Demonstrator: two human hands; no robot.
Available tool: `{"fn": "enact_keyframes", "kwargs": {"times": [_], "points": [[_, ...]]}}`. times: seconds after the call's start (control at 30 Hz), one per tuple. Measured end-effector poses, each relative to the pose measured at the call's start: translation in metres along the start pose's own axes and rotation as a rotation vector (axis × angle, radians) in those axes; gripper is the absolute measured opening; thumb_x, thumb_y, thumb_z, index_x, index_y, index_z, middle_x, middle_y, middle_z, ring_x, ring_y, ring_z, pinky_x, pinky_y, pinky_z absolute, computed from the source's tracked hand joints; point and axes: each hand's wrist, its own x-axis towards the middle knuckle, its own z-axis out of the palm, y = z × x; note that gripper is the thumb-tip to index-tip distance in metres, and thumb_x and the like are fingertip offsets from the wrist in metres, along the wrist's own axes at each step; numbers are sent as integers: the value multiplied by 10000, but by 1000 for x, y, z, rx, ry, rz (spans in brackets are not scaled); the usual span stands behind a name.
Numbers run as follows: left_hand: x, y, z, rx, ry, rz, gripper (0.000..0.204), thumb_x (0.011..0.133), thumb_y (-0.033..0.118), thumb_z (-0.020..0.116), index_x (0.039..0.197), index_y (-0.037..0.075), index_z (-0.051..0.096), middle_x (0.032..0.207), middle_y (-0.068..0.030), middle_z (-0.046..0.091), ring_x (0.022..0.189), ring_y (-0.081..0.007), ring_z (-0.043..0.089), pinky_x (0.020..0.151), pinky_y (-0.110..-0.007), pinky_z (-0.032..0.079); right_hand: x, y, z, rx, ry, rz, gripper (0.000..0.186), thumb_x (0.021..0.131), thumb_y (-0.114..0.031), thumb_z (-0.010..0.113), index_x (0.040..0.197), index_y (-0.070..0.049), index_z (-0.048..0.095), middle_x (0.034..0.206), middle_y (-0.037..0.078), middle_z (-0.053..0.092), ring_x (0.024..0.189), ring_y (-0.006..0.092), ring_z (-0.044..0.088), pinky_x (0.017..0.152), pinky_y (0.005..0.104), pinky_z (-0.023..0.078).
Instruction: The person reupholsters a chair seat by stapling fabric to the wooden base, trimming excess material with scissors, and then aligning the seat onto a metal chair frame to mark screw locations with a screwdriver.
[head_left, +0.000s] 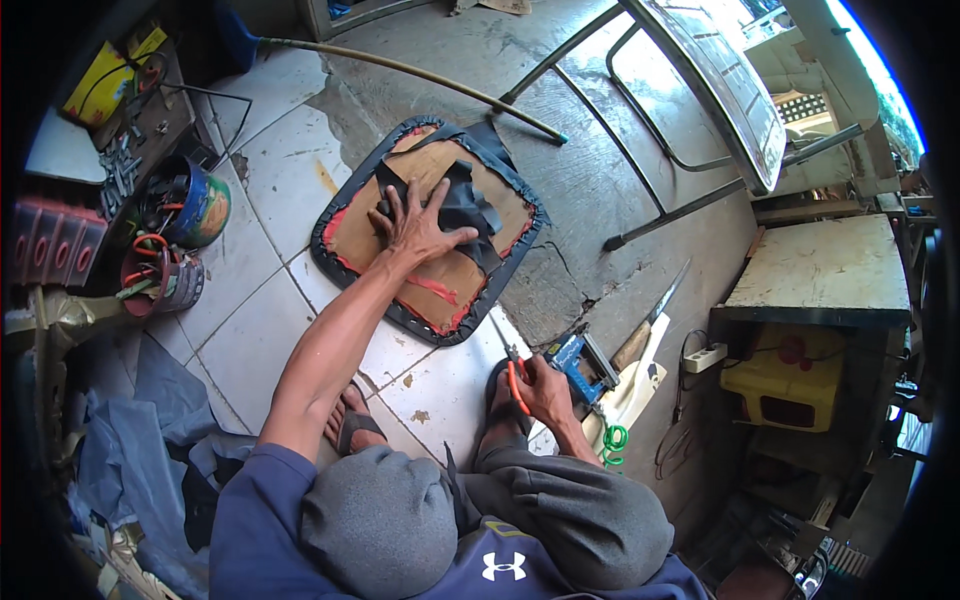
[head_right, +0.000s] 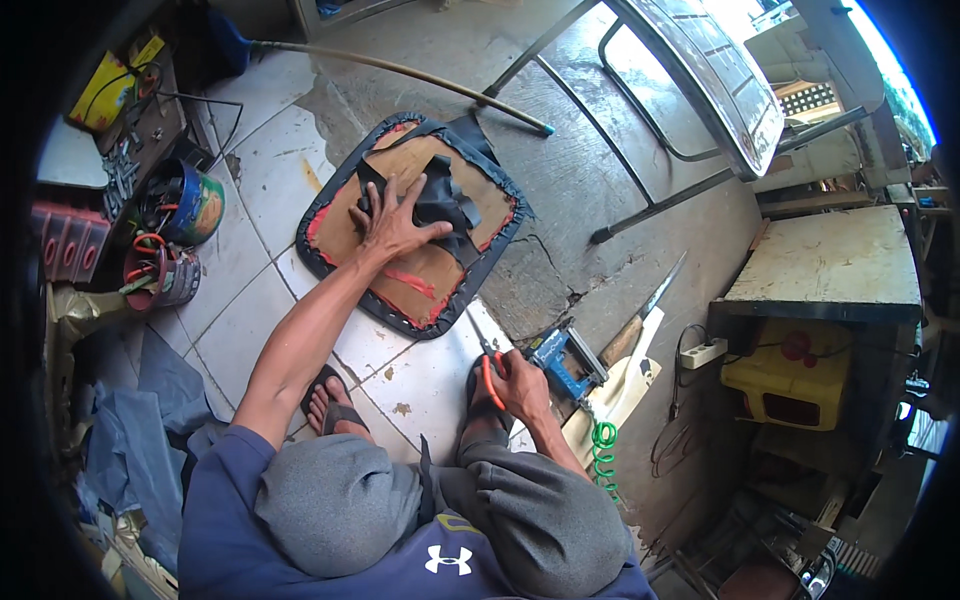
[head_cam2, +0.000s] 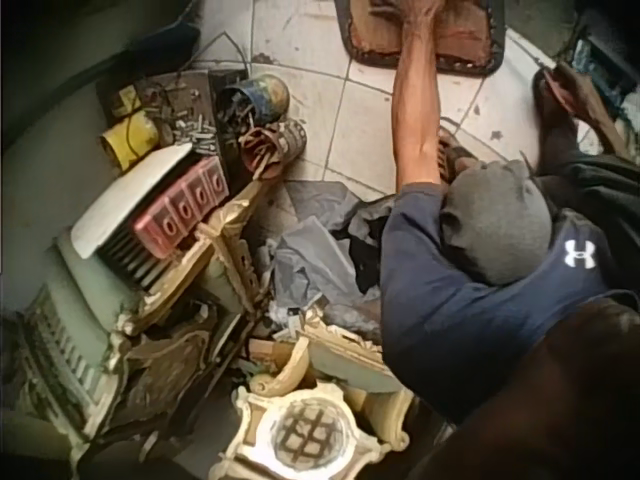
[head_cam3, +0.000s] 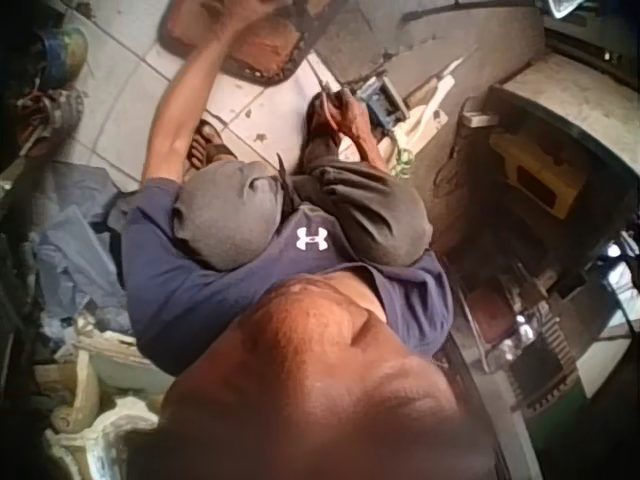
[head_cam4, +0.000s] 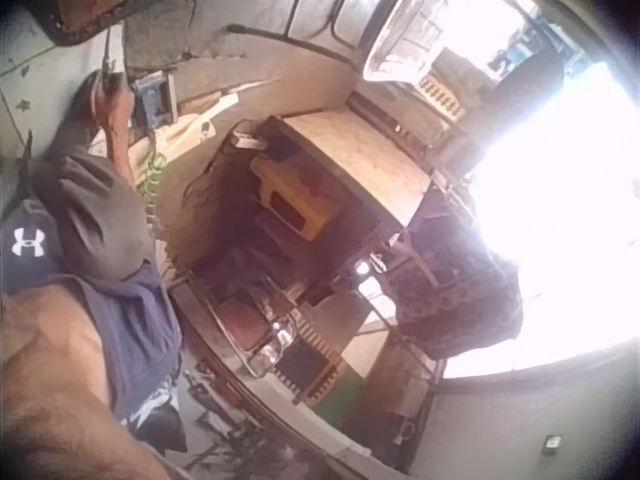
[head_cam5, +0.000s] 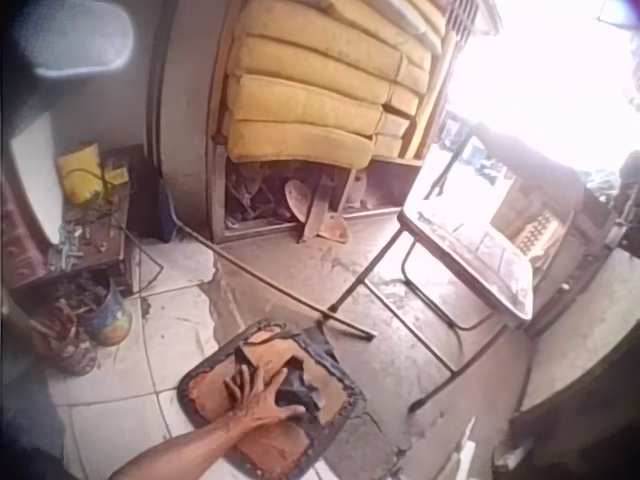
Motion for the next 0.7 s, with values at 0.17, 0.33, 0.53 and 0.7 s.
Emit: {"fn": "enact_keyframes", "kwargs": {"times": [0.17,0.33,0.53,0.7], "points": [[-21,-13,36,7,29,258,318,883,235,692,1175,111,675,1365,-142,531,1336,-373,437,1018,-638,372,-4,59,-27,62,380,269,499,837,-464,815,943,3,672,810,153,719,705,235,683,679,393,537],[-88,-60,6,-205,-88,475,393,701,-83,628,1076,30,662,1122,-176,628,1081,-381,588,944,-443,487,-7,131,-60,-126,557,484,519,841,-523,773,905,-24,642,780,211,706,725,378,703,678,473,530],[-233,-211,-113,74,55,-150,296,760,-75,630,1046,-7,666,1029,-194,636,1029,-406,599,912,-474,484,-21,195,-86,-183,605,743,571,840,-536,739,1033,-4,669,923,247,723,916,414,714,815,498,531],[-313,-270,-181,585,-130,-1286,729,850,311,780,1486,222,436,1493,-188,412,1407,-458,365,992,-751,389,-13,200,-72,-482,776,600,501,847,-329,708,1200,17,622,1175,281,588,1091,451,592,939,526,485]]}}
